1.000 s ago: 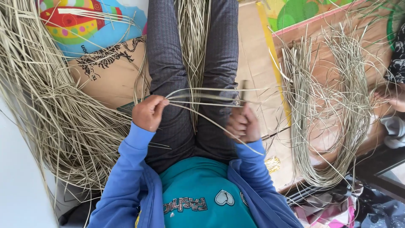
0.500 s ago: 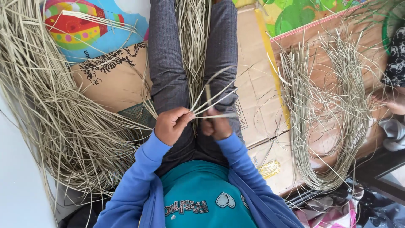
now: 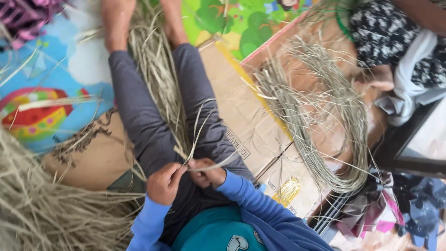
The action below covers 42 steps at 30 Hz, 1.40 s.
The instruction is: A person sits on the floor and uses a small wooden tool to strip fibers from bundles of straw.
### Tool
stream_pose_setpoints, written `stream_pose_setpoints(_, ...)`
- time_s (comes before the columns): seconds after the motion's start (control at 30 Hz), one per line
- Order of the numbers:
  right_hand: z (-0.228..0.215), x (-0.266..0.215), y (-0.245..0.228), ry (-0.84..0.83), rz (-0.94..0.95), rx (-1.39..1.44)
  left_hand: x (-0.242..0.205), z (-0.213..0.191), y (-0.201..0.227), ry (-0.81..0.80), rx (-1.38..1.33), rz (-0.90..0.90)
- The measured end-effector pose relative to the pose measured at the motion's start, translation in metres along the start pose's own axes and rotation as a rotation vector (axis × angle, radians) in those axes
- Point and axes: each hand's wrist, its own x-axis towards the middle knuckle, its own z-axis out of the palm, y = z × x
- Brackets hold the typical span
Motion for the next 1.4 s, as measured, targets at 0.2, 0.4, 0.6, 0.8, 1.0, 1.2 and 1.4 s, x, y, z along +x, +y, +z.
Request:
stream_pose_setpoints(0.2,-0.019,-0.012,-0.036,-0.422,0.454,0.648,-0.004,-0.032,-0.015,-0.117,-0.007,-0.081)
stream_pose_setpoints(0.4,-0.046,-0.024,-0.08,-0.404,0.405,0.688,-0.02,-0.053,-0.089,-0.046,-0.003,-0.306)
stream_pose_setpoints(0.6,-0.098,-0.014,-0.089,-0.15,0.07,0.712,-0.027,-0.072,-0.1,0.033,0.111,-0.515)
stream_pose_setpoints(0.8,-0.24,-0.027,-0.071,1.093,-0.194,-1.456,-0.035,-0.091,-0.095,0.225,-0.052,-0.622)
stream_pose_setpoints(1.0,-0.232,-0.073,-0.104,1.268,0.427,-1.514,-0.028,-0.071,-0.089,0.28,-0.212,-0.581)
stream_pose_setpoints(1.2,-0.122,-0.037,-0.104,0.777,-0.306,-1.374,-0.016,-0.022,-0.039,0.041,-0.163,-0.554)
stream_pose_setpoints(1.4,0.003,-0.022,-0.084,0.044,-0.151,-1.241,-0.01,-0.009,0.011,0.139,-0.026,-0.304)
